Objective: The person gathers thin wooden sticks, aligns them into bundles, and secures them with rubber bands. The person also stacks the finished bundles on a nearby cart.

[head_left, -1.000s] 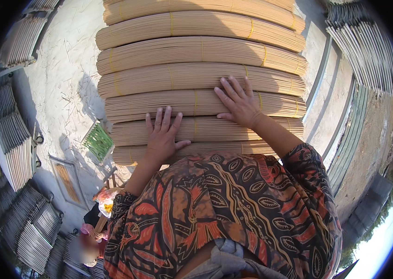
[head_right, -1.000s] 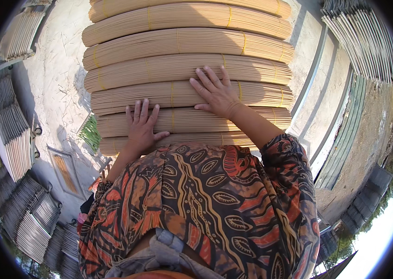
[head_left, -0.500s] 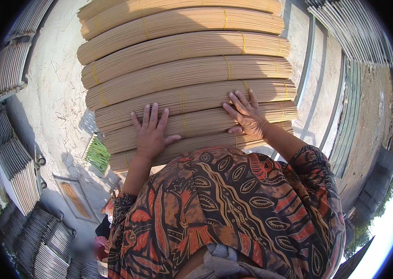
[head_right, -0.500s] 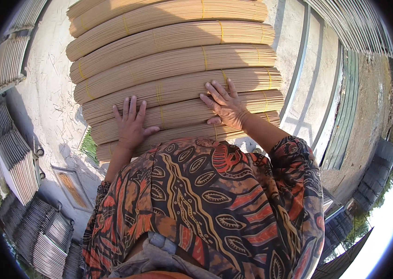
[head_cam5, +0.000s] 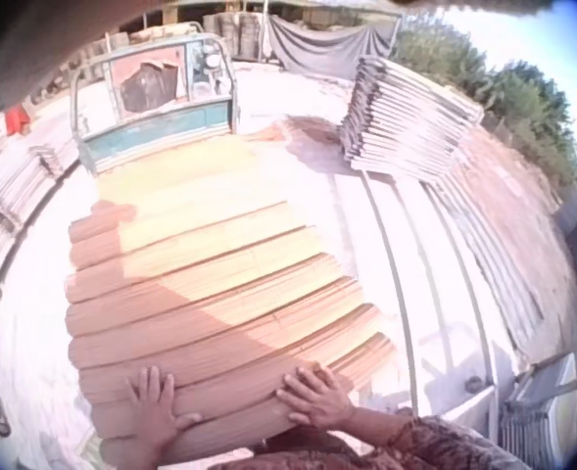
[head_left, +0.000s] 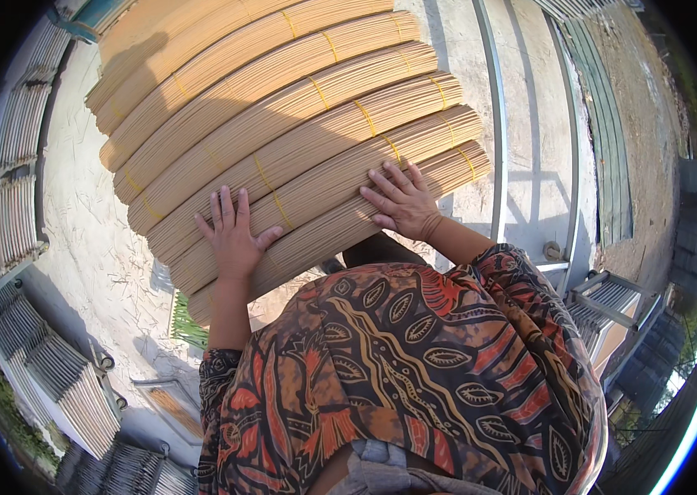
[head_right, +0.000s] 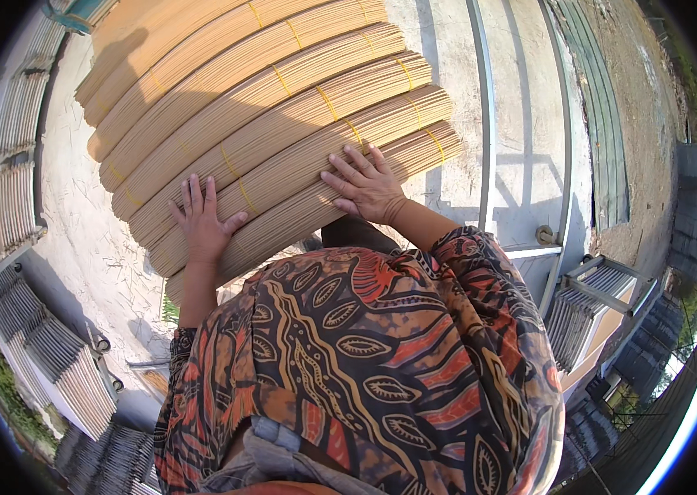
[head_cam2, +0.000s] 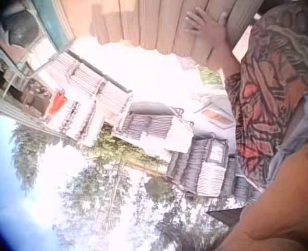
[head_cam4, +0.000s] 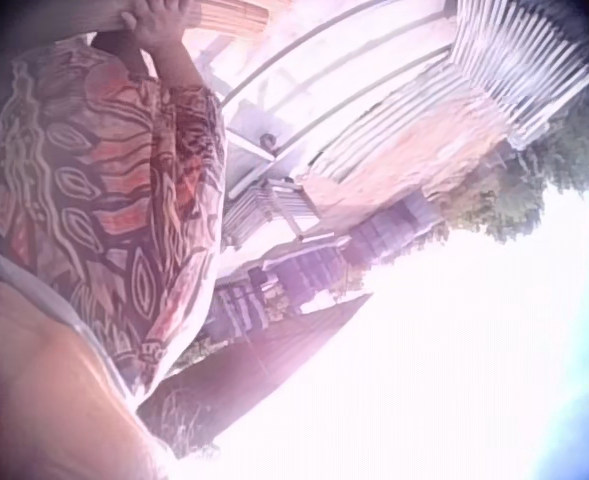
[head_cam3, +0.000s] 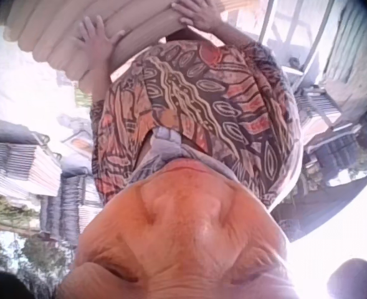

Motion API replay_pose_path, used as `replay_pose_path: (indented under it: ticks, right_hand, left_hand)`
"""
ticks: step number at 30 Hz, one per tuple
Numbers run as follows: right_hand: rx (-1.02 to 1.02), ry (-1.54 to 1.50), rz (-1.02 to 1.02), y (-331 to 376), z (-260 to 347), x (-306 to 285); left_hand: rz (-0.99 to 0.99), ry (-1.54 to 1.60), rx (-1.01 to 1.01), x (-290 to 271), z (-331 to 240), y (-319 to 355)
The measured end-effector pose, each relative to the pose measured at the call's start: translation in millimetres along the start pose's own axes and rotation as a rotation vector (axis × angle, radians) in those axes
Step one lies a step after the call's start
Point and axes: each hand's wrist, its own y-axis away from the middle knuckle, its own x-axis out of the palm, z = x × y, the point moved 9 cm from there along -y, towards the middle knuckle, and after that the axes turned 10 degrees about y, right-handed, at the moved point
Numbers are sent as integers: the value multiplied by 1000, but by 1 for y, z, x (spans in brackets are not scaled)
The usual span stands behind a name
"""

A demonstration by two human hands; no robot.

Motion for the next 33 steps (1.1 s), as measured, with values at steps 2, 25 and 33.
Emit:
replay_pose_path:
  ticks: [2,25,33]
  right_hand:
    - [6,-7,-12,-1,2,1]
    - [1369,-1419,-972,124,-146,77]
    - [1622,-1543,-1196,119,-157,85]
  left_hand:
    - [6,-18,-14,-1,0,2]
    - [15,-157,65,10,-28,91]
    - [-118,-110,130,11,-23,95]
